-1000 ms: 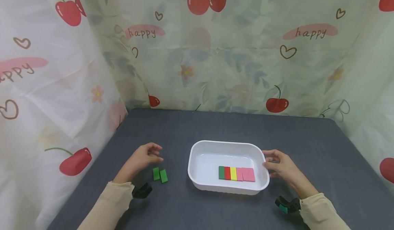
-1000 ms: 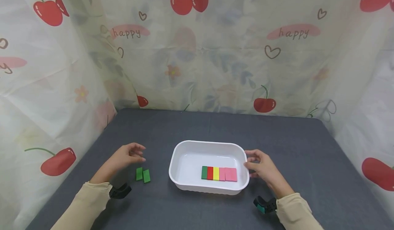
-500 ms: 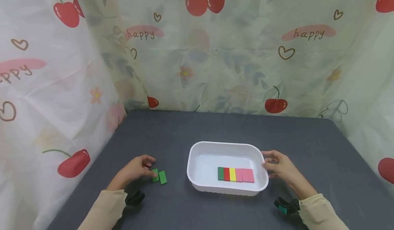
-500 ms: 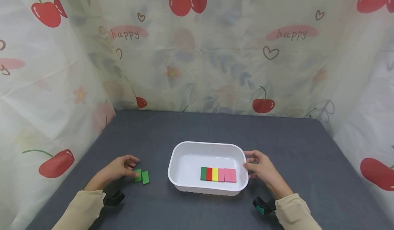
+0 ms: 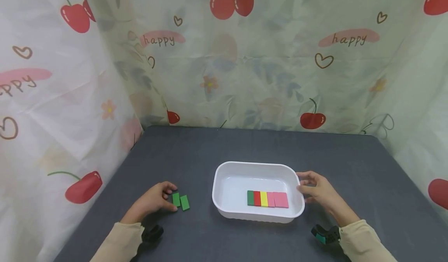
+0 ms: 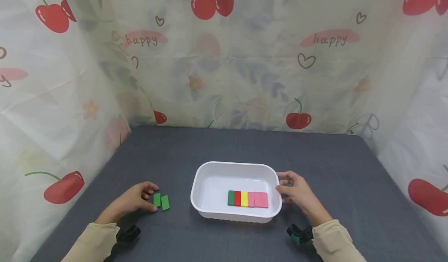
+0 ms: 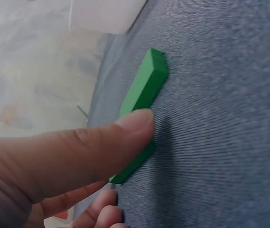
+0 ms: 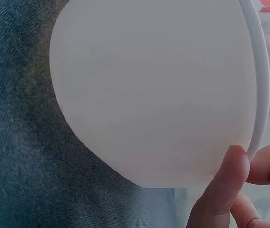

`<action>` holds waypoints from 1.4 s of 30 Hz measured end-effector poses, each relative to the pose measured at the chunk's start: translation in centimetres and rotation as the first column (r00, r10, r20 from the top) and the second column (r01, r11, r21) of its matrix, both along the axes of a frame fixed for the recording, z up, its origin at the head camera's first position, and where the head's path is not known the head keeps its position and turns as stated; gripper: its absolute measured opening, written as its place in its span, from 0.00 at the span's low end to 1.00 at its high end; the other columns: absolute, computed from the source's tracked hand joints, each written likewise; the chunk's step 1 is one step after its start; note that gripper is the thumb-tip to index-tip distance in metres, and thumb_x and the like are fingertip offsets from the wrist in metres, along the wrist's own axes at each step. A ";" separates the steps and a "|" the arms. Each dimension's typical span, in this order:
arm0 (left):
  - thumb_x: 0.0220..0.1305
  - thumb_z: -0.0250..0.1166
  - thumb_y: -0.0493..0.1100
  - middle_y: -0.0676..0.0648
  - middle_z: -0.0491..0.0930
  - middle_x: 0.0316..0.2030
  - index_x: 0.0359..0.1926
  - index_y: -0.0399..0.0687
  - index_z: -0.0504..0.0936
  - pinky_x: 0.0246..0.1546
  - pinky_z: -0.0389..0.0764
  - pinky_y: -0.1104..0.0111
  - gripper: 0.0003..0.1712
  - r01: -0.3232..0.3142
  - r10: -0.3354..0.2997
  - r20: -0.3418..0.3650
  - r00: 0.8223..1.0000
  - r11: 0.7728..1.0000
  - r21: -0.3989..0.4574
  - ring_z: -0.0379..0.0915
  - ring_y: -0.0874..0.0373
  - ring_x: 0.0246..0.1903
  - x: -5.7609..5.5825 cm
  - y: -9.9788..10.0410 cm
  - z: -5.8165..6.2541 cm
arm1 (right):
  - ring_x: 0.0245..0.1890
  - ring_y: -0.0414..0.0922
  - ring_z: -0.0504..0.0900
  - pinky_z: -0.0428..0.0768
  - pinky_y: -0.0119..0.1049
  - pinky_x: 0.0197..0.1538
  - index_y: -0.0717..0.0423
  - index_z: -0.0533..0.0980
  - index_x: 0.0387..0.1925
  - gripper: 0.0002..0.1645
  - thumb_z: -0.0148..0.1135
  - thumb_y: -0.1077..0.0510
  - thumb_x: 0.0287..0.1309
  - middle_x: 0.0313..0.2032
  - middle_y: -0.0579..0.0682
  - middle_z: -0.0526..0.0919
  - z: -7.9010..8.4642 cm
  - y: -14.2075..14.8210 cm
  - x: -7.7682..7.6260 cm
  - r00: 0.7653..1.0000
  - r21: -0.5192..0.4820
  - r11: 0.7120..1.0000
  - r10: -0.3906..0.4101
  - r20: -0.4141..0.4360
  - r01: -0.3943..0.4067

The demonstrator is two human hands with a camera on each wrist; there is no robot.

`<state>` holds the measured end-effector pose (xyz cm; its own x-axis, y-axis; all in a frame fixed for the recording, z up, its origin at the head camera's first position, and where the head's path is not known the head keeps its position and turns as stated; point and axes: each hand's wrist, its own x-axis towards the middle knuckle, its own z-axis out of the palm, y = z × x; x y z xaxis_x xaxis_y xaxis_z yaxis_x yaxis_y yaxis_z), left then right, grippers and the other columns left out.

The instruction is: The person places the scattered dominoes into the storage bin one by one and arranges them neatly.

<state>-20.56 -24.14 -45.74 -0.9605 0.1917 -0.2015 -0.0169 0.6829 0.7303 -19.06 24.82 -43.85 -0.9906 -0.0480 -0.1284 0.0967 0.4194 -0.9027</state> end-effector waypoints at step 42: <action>0.36 0.76 0.31 0.46 0.73 0.35 0.43 0.39 0.76 0.35 0.72 0.65 0.28 -0.005 0.005 -0.018 1.000 1.000 0.031 0.69 0.54 0.35 0.1 0.7 1.7 | 0.37 0.48 0.76 0.80 0.41 0.33 0.62 0.64 0.59 0.34 0.65 0.56 0.53 0.41 0.59 0.73 -0.1 0.0 -0.2 1.000 0.001 1.000 -0.001 0.020 0.001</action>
<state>-20.49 -23.45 -44.00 -0.9650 0.1926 -0.1781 -0.0069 0.6601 0.7511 -19.24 24.84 -43.96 -0.9878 -0.0473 -0.1486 0.1153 0.4199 -0.9002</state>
